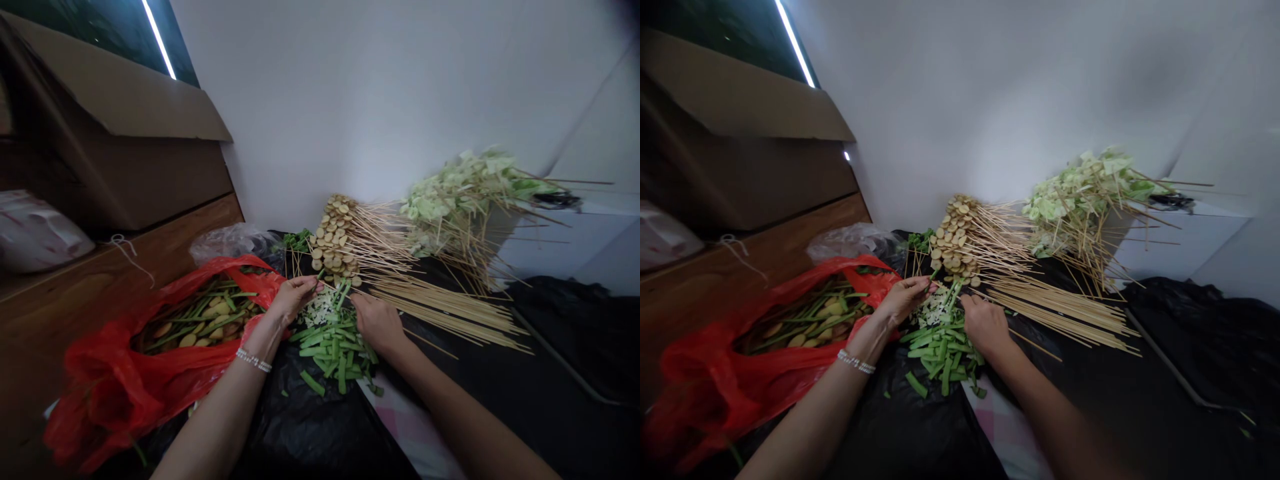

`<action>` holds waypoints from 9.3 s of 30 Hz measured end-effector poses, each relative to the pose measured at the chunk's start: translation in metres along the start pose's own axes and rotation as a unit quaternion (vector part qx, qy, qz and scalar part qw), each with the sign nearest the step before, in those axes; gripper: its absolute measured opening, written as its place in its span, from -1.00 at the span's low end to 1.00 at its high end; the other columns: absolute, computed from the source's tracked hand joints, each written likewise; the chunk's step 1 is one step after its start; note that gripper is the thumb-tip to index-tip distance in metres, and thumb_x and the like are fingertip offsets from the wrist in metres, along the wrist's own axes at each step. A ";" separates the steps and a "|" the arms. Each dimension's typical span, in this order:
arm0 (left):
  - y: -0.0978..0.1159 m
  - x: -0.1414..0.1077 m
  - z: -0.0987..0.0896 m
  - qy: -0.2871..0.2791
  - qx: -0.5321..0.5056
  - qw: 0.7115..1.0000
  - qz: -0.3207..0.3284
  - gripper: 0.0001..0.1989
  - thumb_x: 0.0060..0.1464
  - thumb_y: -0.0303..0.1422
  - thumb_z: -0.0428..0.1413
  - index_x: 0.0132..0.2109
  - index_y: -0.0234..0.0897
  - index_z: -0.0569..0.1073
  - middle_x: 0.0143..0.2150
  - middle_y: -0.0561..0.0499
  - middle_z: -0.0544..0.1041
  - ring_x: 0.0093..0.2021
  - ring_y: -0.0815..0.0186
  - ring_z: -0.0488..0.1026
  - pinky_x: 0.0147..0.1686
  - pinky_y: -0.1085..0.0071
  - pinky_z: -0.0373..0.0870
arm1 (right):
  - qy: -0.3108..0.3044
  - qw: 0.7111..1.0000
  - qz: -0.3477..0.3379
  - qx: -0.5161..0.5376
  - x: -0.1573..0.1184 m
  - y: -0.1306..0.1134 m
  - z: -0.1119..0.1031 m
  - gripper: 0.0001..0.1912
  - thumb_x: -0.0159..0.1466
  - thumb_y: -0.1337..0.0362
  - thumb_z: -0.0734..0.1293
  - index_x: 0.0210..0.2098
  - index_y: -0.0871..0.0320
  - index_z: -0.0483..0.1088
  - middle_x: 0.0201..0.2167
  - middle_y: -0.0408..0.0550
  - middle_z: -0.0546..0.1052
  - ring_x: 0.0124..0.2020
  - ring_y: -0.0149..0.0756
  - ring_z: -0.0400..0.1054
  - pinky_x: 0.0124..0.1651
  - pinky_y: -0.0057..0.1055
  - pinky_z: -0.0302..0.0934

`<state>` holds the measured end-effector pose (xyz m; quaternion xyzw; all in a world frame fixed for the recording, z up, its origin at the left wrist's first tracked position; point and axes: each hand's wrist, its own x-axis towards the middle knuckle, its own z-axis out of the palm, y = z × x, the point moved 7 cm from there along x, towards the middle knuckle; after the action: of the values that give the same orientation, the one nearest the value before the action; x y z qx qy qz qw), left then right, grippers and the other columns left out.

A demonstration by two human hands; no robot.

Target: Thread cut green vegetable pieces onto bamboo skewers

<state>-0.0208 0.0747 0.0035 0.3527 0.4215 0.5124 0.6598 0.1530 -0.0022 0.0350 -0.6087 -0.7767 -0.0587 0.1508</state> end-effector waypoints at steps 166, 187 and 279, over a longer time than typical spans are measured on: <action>-0.005 0.001 0.004 -0.025 -0.006 0.999 -0.025 -0.80 -0.26 -0.45 0.37 -0.40 -0.39 0.56 -0.44 0.02 0.53 -0.46 0.48 0.40 -0.44 0.57 0.35 | 0.009 1.000 -0.002 -0.003 -0.001 0.001 -0.005 -0.72 0.32 0.39 0.09 -0.11 0.12 0.37 -0.24 -0.03 0.52 -0.29 -0.33 0.39 -0.36 -0.45 0.03; 0.005 0.001 0.014 -0.041 0.286 0.942 0.168 -0.74 -0.33 -0.31 0.35 -0.44 -0.35 0.51 -0.52 0.07 0.48 -0.53 0.47 0.29 -0.49 0.53 0.19 | 0.077 0.993 0.075 0.043 0.003 0.026 -0.019 -0.69 0.39 0.26 0.05 -0.07 0.07 0.38 -0.18 -0.07 0.54 -0.23 -0.30 0.41 -0.27 -0.45 0.07; -0.004 0.002 0.006 -0.071 0.014 0.997 0.004 -0.69 -0.33 -0.39 0.41 -0.34 -0.37 0.58 -0.36 -0.04 0.59 -0.37 0.40 0.48 -0.30 0.49 0.39 | 0.018 0.994 -0.013 0.108 0.003 0.008 0.000 -0.72 0.37 0.28 0.07 -0.23 0.10 0.40 -0.27 -0.08 0.55 -0.23 -0.35 0.41 -0.22 -0.50 0.07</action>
<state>-0.0134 0.0753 0.0025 0.3988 0.3798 0.4826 0.6810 0.1595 0.0028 0.0351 -0.5780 -0.7833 0.0125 0.2285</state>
